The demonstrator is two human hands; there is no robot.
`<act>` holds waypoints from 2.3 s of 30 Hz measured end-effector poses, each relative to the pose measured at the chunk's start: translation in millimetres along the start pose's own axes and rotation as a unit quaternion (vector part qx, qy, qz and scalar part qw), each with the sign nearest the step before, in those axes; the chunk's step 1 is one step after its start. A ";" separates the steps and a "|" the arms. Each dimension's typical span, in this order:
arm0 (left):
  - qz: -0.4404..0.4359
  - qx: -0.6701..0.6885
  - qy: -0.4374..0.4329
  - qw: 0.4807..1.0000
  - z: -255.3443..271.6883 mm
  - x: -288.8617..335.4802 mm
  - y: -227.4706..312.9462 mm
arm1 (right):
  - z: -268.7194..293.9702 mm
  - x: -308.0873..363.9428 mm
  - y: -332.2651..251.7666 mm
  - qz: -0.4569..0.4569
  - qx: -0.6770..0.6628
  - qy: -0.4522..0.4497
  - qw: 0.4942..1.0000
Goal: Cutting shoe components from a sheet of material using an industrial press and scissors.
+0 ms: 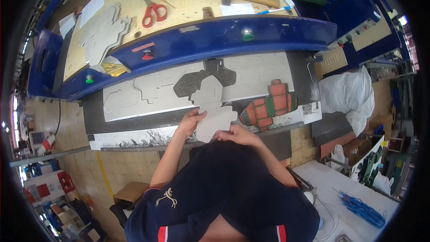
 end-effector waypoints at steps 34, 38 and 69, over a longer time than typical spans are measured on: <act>-0.276 -0.214 0.221 0.911 138.6 39.4 -13.4 | 25.4 -10.7 -301.4 0.238 0.436 0.172 0.851; -0.300 -0.295 0.218 0.881 132.3 38.7 2.8 | -9.0 -60.1 -419.0 0.225 0.502 0.166 0.818; -0.424 -0.653 0.235 0.582 25.1 154.1 399.0 | -64.2 -211.3 -341.4 0.488 0.596 0.337 0.542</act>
Point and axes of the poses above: each hand's wrist, its own x-axis away from the middle knuckle, its own z-axis out of the back of the hand, y = z × x, the point moved 1 cm from there along -x, towards the middle knuckle, and after that the axes turned 13 degrees about x, right-handed, at the moved point
